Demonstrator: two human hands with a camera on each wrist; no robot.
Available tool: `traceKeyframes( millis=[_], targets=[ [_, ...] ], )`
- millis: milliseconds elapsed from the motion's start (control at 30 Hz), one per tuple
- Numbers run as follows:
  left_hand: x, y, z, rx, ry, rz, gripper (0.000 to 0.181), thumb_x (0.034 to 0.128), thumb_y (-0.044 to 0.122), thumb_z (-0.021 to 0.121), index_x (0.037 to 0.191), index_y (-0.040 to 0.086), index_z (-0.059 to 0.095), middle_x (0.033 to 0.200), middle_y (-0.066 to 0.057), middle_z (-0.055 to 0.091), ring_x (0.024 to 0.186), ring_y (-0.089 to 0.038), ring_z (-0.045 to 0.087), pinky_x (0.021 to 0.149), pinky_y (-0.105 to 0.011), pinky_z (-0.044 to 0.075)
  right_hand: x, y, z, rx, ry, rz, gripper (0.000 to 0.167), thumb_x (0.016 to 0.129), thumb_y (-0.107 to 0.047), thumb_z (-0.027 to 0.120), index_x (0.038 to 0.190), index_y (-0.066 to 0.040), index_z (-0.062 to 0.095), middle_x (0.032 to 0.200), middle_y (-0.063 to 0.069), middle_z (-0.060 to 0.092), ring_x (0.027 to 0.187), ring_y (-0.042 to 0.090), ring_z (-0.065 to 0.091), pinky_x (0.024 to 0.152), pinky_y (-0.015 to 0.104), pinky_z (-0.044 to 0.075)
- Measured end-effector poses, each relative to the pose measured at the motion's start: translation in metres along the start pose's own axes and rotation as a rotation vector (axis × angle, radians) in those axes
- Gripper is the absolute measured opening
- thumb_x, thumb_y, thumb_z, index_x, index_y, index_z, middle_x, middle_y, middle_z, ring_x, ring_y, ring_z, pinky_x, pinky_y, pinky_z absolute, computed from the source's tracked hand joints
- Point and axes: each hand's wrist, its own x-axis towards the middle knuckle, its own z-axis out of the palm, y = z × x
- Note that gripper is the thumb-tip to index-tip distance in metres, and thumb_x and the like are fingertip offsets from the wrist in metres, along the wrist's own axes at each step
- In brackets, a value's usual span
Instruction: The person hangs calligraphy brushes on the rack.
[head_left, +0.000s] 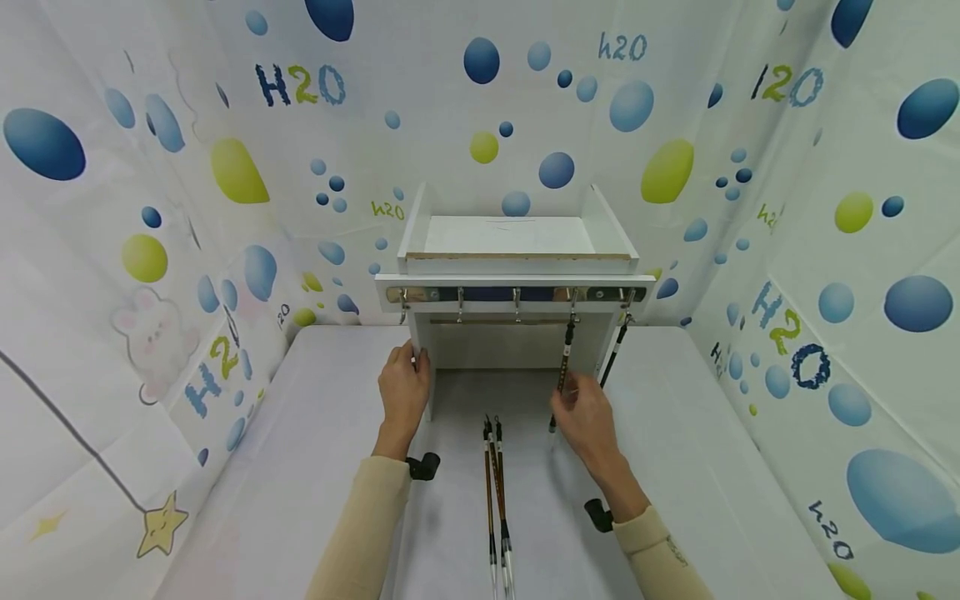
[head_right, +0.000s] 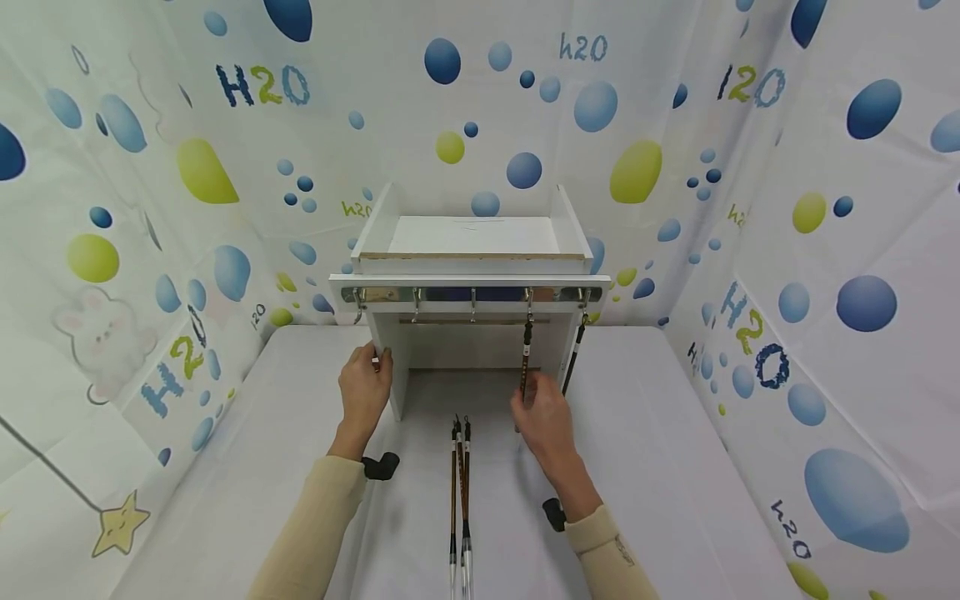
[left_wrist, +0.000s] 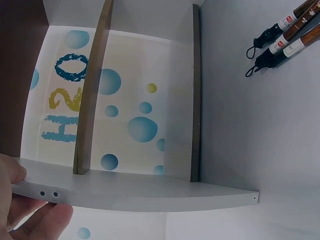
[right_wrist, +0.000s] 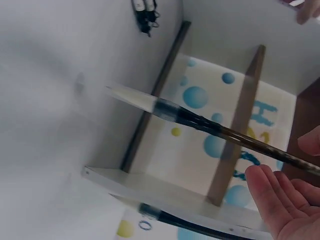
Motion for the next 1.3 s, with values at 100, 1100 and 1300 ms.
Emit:
traceKeyframes(
  millis=[100,1100,1300],
  targets=[
    [0.000,0.001,0.000,0.002,-0.005,-0.003,0.025,0.0978,0.012,0.062,0.113,-0.008,0.067,0.094,-0.024,0.068,0.078,-0.036,0.072,0.064,-0.048,0.059,0.001,-0.007,-0.012,0.007,0.014,-0.014,0.033,0.090,-0.013,0.070,0.115,0.007,0.063,0.098,0.019,0.069,0.082,0.029,0.070,0.067,0.041,0.058],
    [0.000,0.002,-0.001,0.003,0.018,0.017,0.023,0.0960,0.010,0.064,0.111,-0.006,0.068,0.090,-0.024,0.067,0.076,-0.036,0.070,0.063,-0.050,0.056,0.111,0.003,-0.118,0.104,0.316,-0.162,0.031,0.100,-0.009,0.059,0.128,0.005,0.059,0.122,0.024,0.058,0.108,0.033,0.062,0.093,0.018,0.052],
    [0.001,0.003,-0.003,0.005,0.003,0.005,0.023,0.0967,0.010,0.063,0.111,-0.007,0.068,0.090,-0.023,0.066,0.078,-0.036,0.070,0.066,-0.050,0.057,0.122,0.014,-0.106,0.117,0.321,-0.256,0.028,0.101,-0.007,0.056,0.128,0.001,0.062,0.122,0.021,0.064,0.103,0.032,0.065,0.083,0.022,0.053]
  ],
)
